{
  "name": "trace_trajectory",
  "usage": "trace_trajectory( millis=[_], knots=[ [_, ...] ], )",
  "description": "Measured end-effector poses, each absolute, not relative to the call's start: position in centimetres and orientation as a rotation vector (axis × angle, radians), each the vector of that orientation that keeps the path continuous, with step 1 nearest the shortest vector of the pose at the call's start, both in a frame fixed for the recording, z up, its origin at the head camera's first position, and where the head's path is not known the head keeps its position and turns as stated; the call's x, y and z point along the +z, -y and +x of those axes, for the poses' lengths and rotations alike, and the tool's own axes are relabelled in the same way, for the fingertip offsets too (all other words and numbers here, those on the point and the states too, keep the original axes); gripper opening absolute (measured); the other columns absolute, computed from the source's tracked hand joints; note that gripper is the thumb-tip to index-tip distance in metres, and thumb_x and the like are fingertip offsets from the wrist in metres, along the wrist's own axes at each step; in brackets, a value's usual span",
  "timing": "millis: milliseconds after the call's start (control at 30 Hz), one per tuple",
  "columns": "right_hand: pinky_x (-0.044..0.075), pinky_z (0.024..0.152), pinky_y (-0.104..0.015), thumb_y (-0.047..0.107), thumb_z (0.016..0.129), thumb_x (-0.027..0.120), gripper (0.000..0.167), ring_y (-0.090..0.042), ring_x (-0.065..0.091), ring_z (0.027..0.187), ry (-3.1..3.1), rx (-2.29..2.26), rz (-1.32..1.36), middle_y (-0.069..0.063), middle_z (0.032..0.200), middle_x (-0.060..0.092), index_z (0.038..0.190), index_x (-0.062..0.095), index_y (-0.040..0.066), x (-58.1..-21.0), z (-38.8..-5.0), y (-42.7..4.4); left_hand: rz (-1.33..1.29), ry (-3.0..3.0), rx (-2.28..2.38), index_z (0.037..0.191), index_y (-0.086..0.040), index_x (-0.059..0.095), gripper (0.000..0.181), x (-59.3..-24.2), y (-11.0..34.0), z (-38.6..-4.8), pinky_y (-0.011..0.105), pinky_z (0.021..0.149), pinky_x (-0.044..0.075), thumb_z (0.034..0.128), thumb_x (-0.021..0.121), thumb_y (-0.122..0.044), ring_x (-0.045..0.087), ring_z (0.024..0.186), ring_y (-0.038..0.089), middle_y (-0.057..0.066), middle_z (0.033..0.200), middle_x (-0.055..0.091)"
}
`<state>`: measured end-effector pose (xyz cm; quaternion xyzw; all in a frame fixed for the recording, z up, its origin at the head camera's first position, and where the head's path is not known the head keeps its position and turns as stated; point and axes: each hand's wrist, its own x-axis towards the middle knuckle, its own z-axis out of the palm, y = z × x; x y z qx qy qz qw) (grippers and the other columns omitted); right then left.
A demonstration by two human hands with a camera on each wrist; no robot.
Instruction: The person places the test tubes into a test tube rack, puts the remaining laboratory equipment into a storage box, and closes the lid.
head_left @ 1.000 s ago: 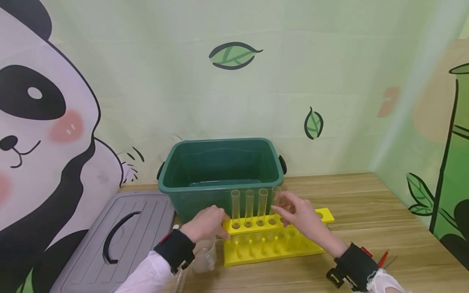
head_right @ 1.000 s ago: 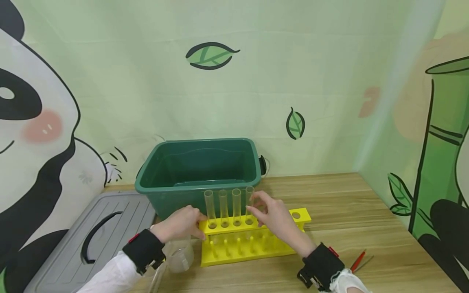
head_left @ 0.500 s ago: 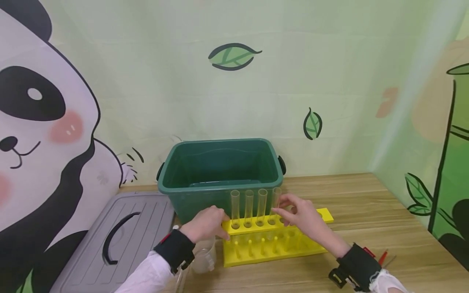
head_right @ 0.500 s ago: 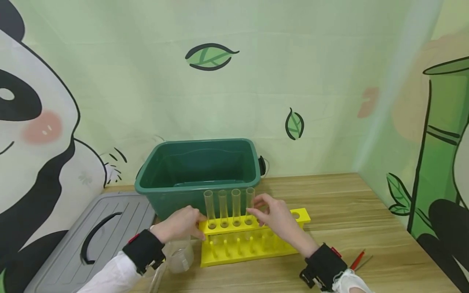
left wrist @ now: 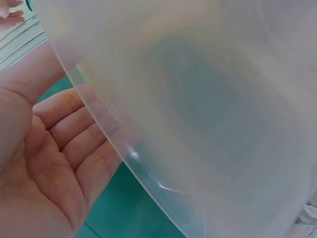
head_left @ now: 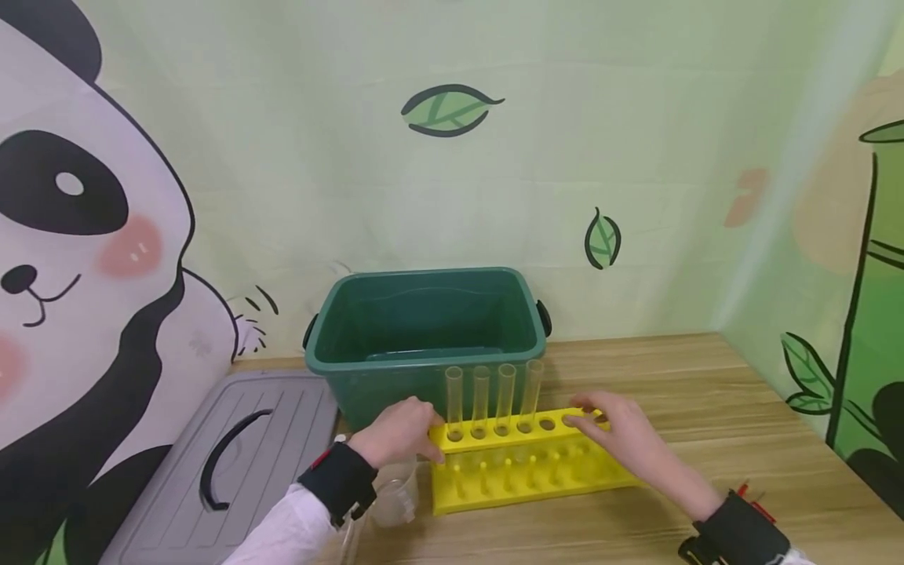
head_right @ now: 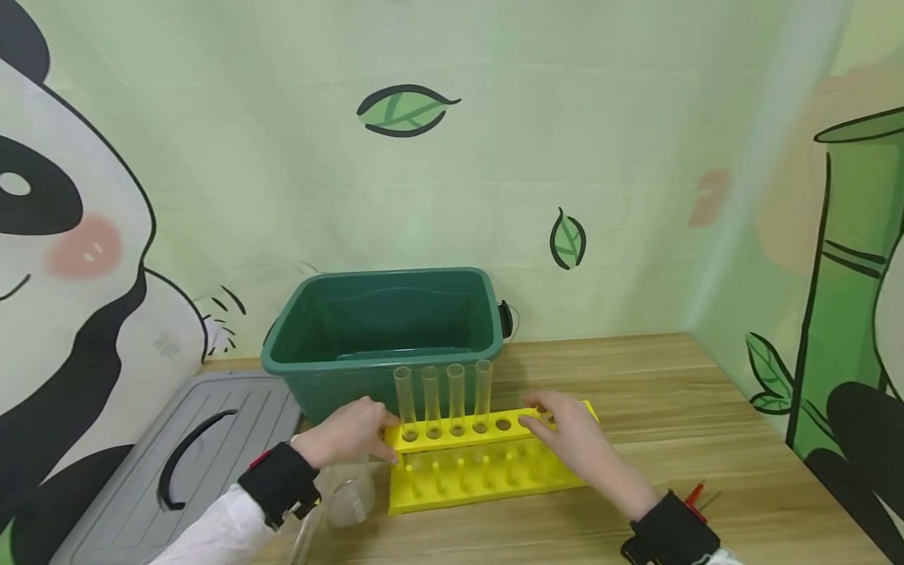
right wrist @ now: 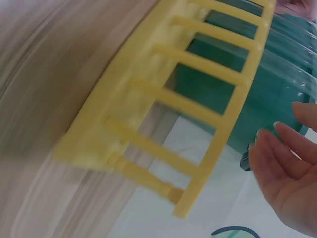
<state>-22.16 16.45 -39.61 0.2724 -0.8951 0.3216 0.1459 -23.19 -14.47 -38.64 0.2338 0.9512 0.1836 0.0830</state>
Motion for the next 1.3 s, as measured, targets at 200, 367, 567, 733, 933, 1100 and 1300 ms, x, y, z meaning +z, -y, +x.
trace_trajectory(
  millis=[200, 367, 567, 733, 933, 1100, 1300],
  knots=[
    [0.038, 0.086, -0.048, 0.01, 0.087, 0.061, 0.035, -0.036, 0.048, 0.107, 2.656, 0.588, 0.936, -0.022, 0.119, 0.051, 0.117, 0.056, -0.006, -40.4, -21.7, -17.3, 0.653, -2.861, 0.524, 0.1, -0.008, 0.07, 0.038, -38.4, 14.3, -22.9, 0.027, 0.072, 0.046, 0.0669, 0.081, -0.023, 0.05, 0.068, 0.013, -0.004, 0.083, 0.063],
    [0.036, 0.088, -0.049, 0.014, 0.092, 0.054, 0.035, -0.037, 0.043, 0.113, 2.756, 0.446, 1.01, -0.023, 0.128, 0.044, 0.121, 0.054, -0.004, -41.0, -21.3, -17.5, 0.661, -2.917, 0.418, 0.096, -0.008, 0.07, 0.034, -38.3, 13.8, -22.6, 0.027, 0.071, 0.046, 0.0667, 0.081, -0.023, 0.048, 0.067, 0.014, -0.005, 0.078, 0.059],
    [0.038, 0.084, -0.05, 0.016, 0.09, 0.057, 0.036, -0.038, 0.043, 0.114, 2.717, 0.344, 1.019, -0.023, 0.129, 0.043, 0.121, 0.054, -0.003, -41.8, -21.2, -17.7, 0.676, -2.961, 0.302, 0.091, -0.009, 0.069, 0.031, -38.1, 13.3, -22.3, 0.027, 0.069, 0.046, 0.0665, 0.081, -0.024, 0.047, 0.065, 0.014, -0.003, 0.075, 0.057],
    [0.039, 0.083, -0.049, 0.015, 0.087, 0.061, 0.035, -0.038, 0.046, 0.11, 2.668, 0.372, 0.994, -0.022, 0.126, 0.046, 0.118, 0.057, -0.002, -42.0, -21.4, -18.3, 0.745, -2.971, 0.239, 0.09, -0.009, 0.068, 0.031, -38.0, 12.7, -22.3, 0.025, 0.068, 0.046, 0.0674, 0.08, -0.026, 0.047, 0.064, 0.013, -0.002, 0.075, 0.058],
    [0.037, 0.087, -0.05, 0.015, 0.088, 0.06, 0.035, -0.039, 0.044, 0.112, 2.721, 0.422, 0.928, -0.022, 0.126, 0.046, 0.118, 0.056, -0.002, -42.2, -21.5, -19.4, 0.812, -2.958, 0.185, 0.091, -0.008, 0.067, 0.031, -38.3, 11.6, -22.4, 0.024, 0.065, 0.044, 0.0695, 0.079, -0.028, 0.046, 0.063, 0.013, -0.002, 0.073, 0.057],
    [0.035, 0.087, -0.051, 0.014, 0.088, 0.06, 0.034, -0.04, 0.043, 0.112, 2.737, 0.449, 0.883, -0.022, 0.126, 0.046, 0.119, 0.056, -0.002, -42.1, -21.5, -20.2, 0.837, -2.946, 0.083, 0.09, -0.008, 0.066, 0.029, -38.1, 10.3, -22.3, 0.023, 0.061, 0.044, 0.0717, 0.077, -0.028, 0.046, 0.06, 0.012, -0.002, 0.07, 0.055],
    [0.036, 0.087, -0.051, 0.013, 0.087, 0.06, 0.034, -0.04, 0.044, 0.111, 2.733, 0.415, 0.875, -0.022, 0.124, 0.047, 0.118, 0.057, -0.002, -41.9, -21.4, -20.7, 0.818, -2.925, 0.053, 0.091, -0.009, 0.066, 0.031, -37.7, 9.4, -22.4, 0.022, 0.062, 0.044, 0.0704, 0.078, -0.029, 0.047, 0.06, 0.012, -0.002, 0.071, 0.055]
  ],
)
